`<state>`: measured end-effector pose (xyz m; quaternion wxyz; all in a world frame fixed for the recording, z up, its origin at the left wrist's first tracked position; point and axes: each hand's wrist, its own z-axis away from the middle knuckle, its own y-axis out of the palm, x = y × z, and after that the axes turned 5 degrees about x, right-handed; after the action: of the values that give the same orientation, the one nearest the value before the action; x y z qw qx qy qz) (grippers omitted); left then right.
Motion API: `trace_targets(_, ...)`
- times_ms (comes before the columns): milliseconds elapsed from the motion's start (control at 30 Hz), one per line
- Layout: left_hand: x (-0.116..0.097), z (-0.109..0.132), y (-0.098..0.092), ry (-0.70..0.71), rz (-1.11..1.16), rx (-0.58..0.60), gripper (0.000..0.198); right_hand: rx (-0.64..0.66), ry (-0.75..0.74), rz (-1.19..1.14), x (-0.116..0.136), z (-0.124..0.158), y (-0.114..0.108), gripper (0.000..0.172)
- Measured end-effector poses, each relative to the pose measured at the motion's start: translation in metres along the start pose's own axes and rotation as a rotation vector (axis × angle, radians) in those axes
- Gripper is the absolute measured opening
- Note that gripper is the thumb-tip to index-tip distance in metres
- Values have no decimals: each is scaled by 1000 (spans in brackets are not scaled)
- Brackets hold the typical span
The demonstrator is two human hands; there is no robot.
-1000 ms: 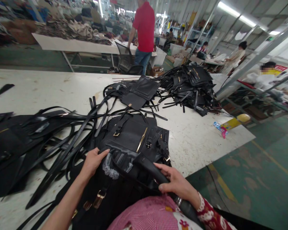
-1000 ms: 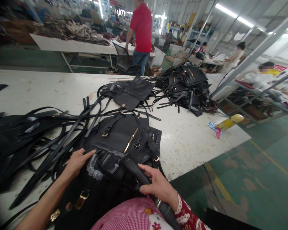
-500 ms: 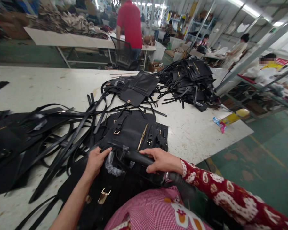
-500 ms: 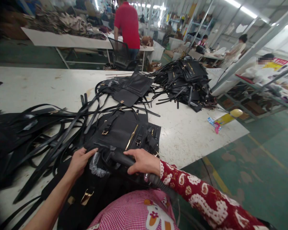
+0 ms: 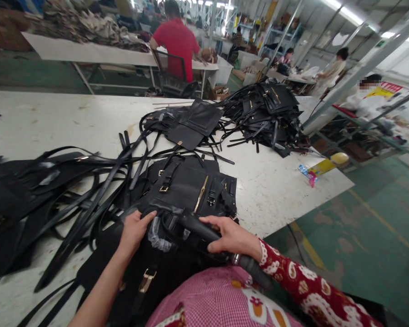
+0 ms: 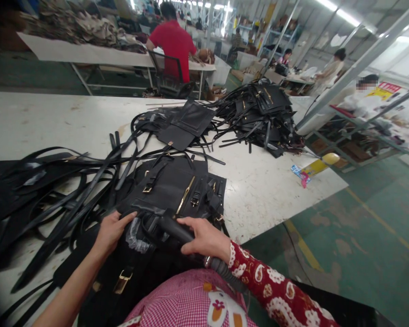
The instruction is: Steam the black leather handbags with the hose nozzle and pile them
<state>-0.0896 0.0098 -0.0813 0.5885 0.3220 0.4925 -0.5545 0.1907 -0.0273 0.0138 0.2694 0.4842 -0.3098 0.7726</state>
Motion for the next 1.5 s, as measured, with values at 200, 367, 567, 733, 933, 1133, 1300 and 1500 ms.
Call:
trace_targets(200, -13, 17, -5, 229, -434, -190, 51, -304, -125, 79, 9, -16, 13, 65)
trace_targets(367, -28, 33, 12, 769, -889, 106, 22, -382, -105, -142, -2, 1, 2, 66)
trace_targets(567, -28, 24, 33, 826, -1167, 490, 22, -342, -12, -191, -23, 25, 12, 67)
trace_targets(733, -36, 20, 34, 822, -1234, 600, 17, -331, 6, -159, -24, 31, 17, 69)
trace_targets(933, -48, 10, 31, 608, -1088, 663, 16, -327, 12, -129, -18, 37, 12, 69)
trace_targets(1133, -51, 6, 33, 585, -1056, 616, 15, -267, 26, -160, -15, 41, 12, 68)
trace_targets(1300, -42, 7, 28, 564, -851, 404, 23, -109, -1, -75, -2, 30, 9, 67)
trace_targets(1500, -26, 14, 9, 529, -713, 17, 28, 33, 35, 17, 9, -17, 4, 68)
